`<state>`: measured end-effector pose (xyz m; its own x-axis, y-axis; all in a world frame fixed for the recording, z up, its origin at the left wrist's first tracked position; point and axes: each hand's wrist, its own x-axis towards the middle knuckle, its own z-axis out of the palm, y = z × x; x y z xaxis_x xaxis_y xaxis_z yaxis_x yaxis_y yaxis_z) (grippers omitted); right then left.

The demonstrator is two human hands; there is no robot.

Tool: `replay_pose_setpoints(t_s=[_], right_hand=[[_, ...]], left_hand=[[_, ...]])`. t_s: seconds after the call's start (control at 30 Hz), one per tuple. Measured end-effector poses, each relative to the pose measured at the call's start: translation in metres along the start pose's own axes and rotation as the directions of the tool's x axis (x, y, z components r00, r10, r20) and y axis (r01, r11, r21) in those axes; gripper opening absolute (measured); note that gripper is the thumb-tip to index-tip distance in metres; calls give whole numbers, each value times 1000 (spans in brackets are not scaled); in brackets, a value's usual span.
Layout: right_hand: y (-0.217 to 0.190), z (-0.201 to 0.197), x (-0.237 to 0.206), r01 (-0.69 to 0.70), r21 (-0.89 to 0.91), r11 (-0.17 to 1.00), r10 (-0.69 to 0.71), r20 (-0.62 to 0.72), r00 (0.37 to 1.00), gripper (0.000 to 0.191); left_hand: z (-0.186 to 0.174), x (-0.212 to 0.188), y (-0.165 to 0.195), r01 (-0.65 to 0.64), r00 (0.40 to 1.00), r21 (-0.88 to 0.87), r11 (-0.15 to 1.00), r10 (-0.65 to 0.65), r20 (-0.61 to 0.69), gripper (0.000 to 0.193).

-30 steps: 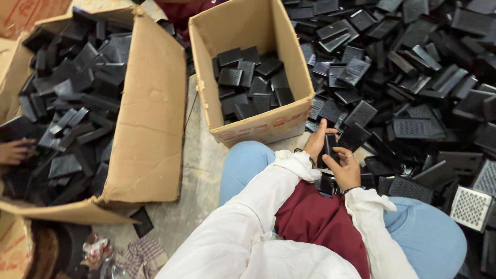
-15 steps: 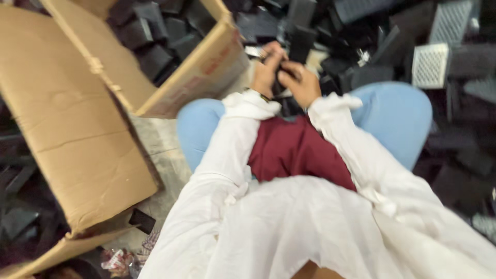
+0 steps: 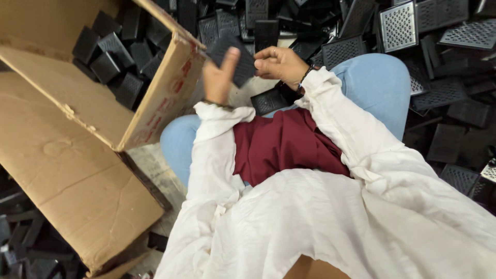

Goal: The person sits cross-legged on the floor and repeatedly picks up small black metal grater components from a large pile. They inspect each item by turning it over in their hands and then place it into a cardboard box. The process continues throughout the clip.

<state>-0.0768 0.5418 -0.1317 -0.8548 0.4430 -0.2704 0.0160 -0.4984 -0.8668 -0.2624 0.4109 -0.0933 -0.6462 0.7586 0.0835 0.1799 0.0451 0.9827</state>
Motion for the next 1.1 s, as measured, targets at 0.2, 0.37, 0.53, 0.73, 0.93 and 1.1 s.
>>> replay_pose_setpoints(t_s=[0.2,0.37,0.53,0.73,0.93,1.1], right_hand=[[-36,-45,36,-29,-988,151,-558,-110,822,28],[-32,-18,65,115,-971,-211,-690,231,686,71],[-43,-7,74,-2,-1000,21,-504,-12,864,68],[-30,12,67,288,-739,609,-373,53,926,41],[-70,-16,89,233,-753,616,-395,-39,918,49],[-106,-88,111,-415,-900,134,-564,-414,715,108]], left_hand=[[-113,63,121,100,968,-950,296,-251,24,72],[-71,28,85,-12,991,-830,557,115,62,53],[22,-18,-11,15,999,-195,981,-6,47,48],[38,-15,-33,-449,882,562,695,443,158,120],[43,4,-43,122,991,-301,946,-130,-9,93],[29,17,-57,445,847,-835,325,-456,274,45]])
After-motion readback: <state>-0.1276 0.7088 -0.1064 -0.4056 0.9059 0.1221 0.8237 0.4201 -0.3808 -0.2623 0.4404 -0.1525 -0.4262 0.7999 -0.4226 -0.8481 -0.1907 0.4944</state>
